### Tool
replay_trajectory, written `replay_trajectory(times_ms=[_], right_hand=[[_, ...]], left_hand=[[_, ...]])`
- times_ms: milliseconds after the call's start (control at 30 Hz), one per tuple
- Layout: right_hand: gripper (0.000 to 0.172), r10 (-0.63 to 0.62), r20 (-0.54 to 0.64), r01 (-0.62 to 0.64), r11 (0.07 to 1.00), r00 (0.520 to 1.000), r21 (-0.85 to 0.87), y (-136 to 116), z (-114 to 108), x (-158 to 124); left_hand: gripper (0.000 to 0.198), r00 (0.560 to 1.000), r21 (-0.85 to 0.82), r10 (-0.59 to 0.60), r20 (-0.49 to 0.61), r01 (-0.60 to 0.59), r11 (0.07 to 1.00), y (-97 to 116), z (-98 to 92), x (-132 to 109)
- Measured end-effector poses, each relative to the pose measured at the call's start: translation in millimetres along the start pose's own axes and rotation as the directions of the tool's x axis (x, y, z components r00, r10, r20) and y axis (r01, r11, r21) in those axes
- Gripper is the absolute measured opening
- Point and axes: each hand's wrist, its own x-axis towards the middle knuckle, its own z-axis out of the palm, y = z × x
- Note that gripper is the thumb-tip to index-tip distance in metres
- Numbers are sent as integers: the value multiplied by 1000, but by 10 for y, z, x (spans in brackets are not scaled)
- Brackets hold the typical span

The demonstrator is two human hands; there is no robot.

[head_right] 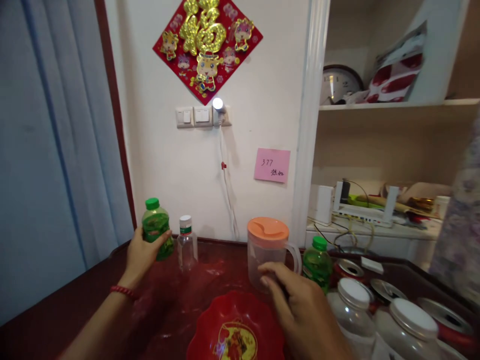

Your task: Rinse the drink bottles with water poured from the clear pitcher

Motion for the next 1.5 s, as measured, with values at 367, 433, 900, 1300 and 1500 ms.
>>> replay_trajectory(times_ms=[367,433,900,1300,1500], right_hand=[[48,224,53,-226,881,973,416,-229,-45,12],[37,214,53,-217,890,975,402,-234,1,5],[15,-139,-91,152,976,986,155,-40,96,-19],[2,134,61,-139,986,989,90,-143,-51,-11],[42,-100,21,97,985,995,140,-137,-123,14]], left_hand=[[62,437,-207,843,313,-835,509,1022,122,-887],[60,406,-197,853,328,-854,481,1041,156,-944],[58,393,-174,841,372,-860,479,1083,171,-951],[60,407,-165,759,508,-819,549,1047,176,-968],[62,387,-267,705,594,-732,627,1088,171,-1000]])
